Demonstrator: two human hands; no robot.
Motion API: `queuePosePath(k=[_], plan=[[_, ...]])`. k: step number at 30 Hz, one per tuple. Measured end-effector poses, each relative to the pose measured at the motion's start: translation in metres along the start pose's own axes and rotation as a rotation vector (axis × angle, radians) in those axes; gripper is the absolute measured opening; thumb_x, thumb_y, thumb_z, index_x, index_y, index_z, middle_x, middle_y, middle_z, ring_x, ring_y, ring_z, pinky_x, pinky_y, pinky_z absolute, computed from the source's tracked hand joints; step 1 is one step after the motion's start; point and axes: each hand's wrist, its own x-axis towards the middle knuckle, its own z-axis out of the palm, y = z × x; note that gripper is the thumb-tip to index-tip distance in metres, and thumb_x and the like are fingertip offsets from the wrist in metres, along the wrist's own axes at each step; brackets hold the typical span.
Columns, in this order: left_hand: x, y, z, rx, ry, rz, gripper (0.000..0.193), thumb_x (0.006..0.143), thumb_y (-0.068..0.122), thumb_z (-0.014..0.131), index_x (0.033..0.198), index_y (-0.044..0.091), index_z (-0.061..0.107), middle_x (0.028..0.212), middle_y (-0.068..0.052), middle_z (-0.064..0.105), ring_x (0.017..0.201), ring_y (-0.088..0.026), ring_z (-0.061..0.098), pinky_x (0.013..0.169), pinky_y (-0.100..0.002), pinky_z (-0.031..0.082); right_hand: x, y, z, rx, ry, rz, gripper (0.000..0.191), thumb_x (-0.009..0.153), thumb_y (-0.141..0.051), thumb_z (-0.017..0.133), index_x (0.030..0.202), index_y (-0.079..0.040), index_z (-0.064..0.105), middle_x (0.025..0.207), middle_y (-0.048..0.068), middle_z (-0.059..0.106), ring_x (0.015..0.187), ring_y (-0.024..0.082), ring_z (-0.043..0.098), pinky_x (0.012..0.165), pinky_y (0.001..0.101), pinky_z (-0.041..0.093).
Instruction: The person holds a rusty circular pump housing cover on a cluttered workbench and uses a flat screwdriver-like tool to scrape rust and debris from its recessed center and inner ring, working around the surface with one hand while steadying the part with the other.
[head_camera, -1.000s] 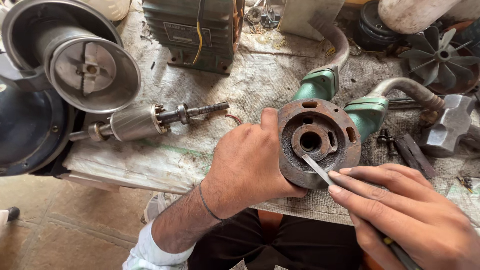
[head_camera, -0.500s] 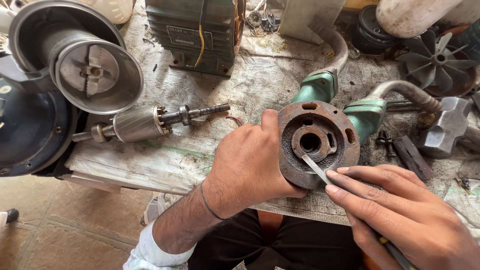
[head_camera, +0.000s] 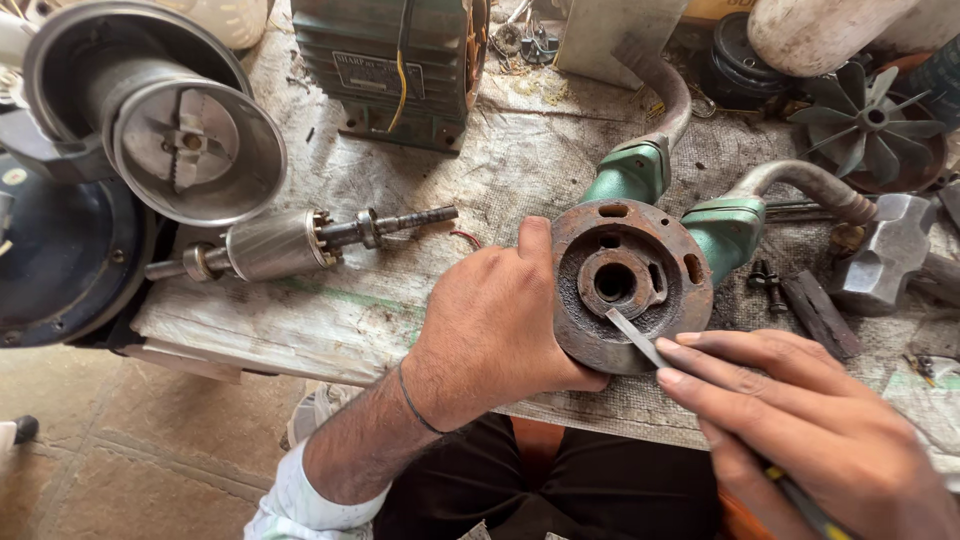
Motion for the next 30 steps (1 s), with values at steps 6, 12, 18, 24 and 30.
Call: queuePosePath(k=[6, 12, 18, 24, 30], plan=[[0.001, 0.001, 0.0, 0.029, 0.05, 0.05, 0.105, 0.049, 0.059, 0.096, 0.111, -0.011, 0.05, 0.081, -0.018, 0.071, 0.081, -0.034, 0.075, 0.072, -0.043, 0.061, -0.005, 0.009, 0.003, -0.039, -0.049, -0.035, 0.041, 0.083, -0.008, 0.07, 0.124, -0.008, 0.071, 0.126, 0.007, 0.074, 0.124, 0.026, 0.069, 0.102, 0.0429, 0.051], [0.001, 0.002, 0.001, 0.061, 0.018, 0.055, 0.112, 0.047, 0.057, 0.096, 0.116, -0.016, 0.047, 0.081, -0.018, 0.07, 0.081, -0.034, 0.075, 0.071, -0.041, 0.061, 0.0, 0.007, 0.003, -0.046, -0.054, -0.069, 0.044, 0.082, -0.01, 0.069, 0.127, -0.008, 0.071, 0.128, 0.007, 0.074, 0.126, 0.026, 0.068, 0.104, 0.0442, 0.05], [0.001, 0.003, 0.001, 0.034, 0.027, 0.05, 0.109, 0.046, 0.057, 0.097, 0.113, -0.014, 0.048, 0.079, -0.018, 0.07, 0.078, -0.035, 0.074, 0.07, -0.042, 0.061, 0.006, 0.01, -0.005, -0.044, -0.138, -0.097, 0.045, 0.082, -0.013, 0.071, 0.128, -0.012, 0.071, 0.13, 0.005, 0.073, 0.126, 0.025, 0.068, 0.102, 0.0442, 0.05], [0.0, 0.001, 0.003, -0.028, 0.015, 0.072, 0.102, 0.053, 0.057, 0.094, 0.112, -0.013, 0.049, 0.08, -0.017, 0.07, 0.078, -0.032, 0.075, 0.071, -0.04, 0.061, -0.002, 0.015, 0.003, -0.078, -0.079, -0.124, 0.048, 0.08, -0.01, 0.068, 0.128, -0.009, 0.07, 0.13, 0.009, 0.072, 0.125, 0.025, 0.068, 0.104, 0.0439, 0.051], [0.0, 0.0, 0.005, -0.029, 0.058, 0.099, 0.103, 0.052, 0.054, 0.095, 0.114, -0.015, 0.049, 0.079, -0.017, 0.069, 0.078, -0.033, 0.074, 0.071, -0.042, 0.061, 0.001, 0.01, 0.001, -0.073, -0.077, -0.08, 0.044, 0.083, -0.009, 0.07, 0.127, -0.008, 0.07, 0.129, 0.009, 0.073, 0.124, 0.026, 0.068, 0.102, 0.0432, 0.051]])
